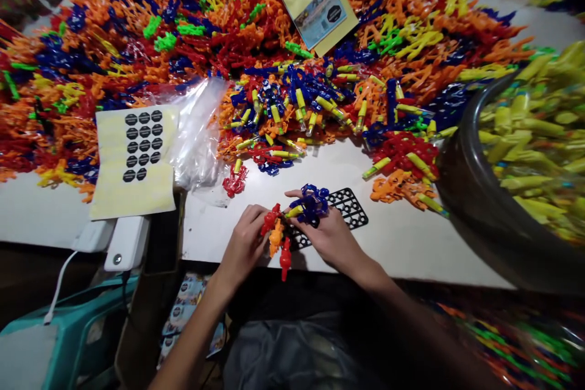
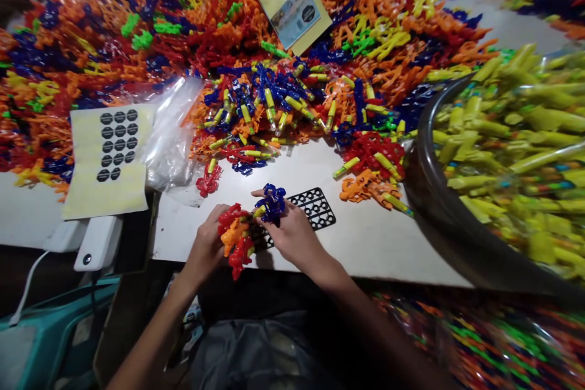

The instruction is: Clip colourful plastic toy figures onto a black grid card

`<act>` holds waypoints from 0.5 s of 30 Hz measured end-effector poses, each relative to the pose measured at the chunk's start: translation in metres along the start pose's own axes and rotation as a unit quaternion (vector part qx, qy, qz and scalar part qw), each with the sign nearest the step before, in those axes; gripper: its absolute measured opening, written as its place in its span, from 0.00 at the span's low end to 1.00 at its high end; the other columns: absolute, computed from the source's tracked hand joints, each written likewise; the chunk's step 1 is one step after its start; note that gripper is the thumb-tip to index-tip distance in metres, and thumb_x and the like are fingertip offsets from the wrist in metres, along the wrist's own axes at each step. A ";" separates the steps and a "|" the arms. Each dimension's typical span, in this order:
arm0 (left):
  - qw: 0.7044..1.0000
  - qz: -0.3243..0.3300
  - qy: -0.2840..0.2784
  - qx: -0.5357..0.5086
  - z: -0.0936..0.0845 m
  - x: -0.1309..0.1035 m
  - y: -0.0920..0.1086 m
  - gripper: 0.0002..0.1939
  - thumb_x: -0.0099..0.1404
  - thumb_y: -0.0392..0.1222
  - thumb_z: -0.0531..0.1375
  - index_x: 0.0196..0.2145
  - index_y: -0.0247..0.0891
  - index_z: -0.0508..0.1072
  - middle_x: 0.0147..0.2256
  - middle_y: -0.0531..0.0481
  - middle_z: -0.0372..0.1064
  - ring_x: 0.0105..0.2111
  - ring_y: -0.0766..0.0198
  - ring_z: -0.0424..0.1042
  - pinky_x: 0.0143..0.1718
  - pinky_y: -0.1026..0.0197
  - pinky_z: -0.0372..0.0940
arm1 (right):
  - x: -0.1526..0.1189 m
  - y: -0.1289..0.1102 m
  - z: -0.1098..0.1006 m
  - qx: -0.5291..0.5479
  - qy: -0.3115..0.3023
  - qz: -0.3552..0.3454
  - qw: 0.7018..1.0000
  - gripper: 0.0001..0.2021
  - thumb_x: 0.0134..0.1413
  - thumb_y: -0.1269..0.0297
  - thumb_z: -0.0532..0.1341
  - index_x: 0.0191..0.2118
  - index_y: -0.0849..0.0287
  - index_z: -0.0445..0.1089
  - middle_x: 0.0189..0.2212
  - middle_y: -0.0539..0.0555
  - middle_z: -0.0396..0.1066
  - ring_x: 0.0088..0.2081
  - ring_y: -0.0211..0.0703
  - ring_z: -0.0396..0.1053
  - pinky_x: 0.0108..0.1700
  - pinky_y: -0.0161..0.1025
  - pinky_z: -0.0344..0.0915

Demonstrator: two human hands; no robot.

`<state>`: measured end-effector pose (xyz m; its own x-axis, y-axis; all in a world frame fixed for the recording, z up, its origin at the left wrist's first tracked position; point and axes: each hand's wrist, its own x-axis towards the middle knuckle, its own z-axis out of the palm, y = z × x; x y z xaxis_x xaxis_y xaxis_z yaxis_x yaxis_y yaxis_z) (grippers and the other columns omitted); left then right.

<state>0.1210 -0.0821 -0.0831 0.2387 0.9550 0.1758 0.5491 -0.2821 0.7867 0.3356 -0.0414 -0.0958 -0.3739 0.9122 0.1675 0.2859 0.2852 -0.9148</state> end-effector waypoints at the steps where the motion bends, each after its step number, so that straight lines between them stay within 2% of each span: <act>1: 1.000 -0.009 0.010 -0.002 0.002 -0.003 0.001 0.09 0.76 0.41 0.58 0.48 0.41 0.78 0.41 0.44 0.74 0.42 0.54 0.73 0.43 0.56 0.71 | 0.000 -0.001 0.002 -0.006 0.005 -0.003 1.000 0.14 0.68 0.68 0.63 0.54 0.49 0.79 0.55 0.54 0.80 0.52 0.50 0.81 0.58 0.49 0.76; 5: 0.997 -0.056 0.050 -0.013 0.009 -0.024 0.011 0.15 0.77 0.38 0.57 0.59 0.42 0.70 0.49 0.42 0.75 0.48 0.55 0.77 0.49 0.56 0.73 | -0.002 0.001 0.007 -0.047 0.010 -0.041 0.998 0.15 0.68 0.71 0.60 0.53 0.50 0.79 0.55 0.54 0.81 0.52 0.49 0.81 0.57 0.48 0.77; 10: 0.994 -0.080 0.076 0.000 0.020 -0.048 0.026 0.16 0.75 0.34 0.60 0.59 0.42 0.70 0.52 0.41 0.73 0.51 0.56 0.76 0.50 0.58 0.73 | -0.003 0.006 0.008 -0.090 0.012 -0.085 0.992 0.19 0.63 0.79 0.58 0.50 0.51 0.79 0.57 0.54 0.80 0.53 0.49 0.80 0.58 0.48 0.78; 15: 0.994 -0.050 0.093 0.031 0.029 -0.045 0.023 0.16 0.75 0.32 0.61 0.57 0.42 0.74 0.48 0.44 0.75 0.48 0.56 0.74 0.49 0.58 0.71 | -0.004 0.005 0.009 -0.124 0.008 -0.095 0.988 0.25 0.60 0.81 0.57 0.57 0.53 0.75 0.56 0.56 0.80 0.54 0.49 0.79 0.58 0.47 0.77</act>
<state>0.1461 -0.1347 -0.0902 0.0303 0.9773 0.2096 0.6117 -0.1839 0.7694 0.3307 -0.0466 -0.1042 -0.4290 0.8389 0.3349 0.4195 0.5134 -0.7486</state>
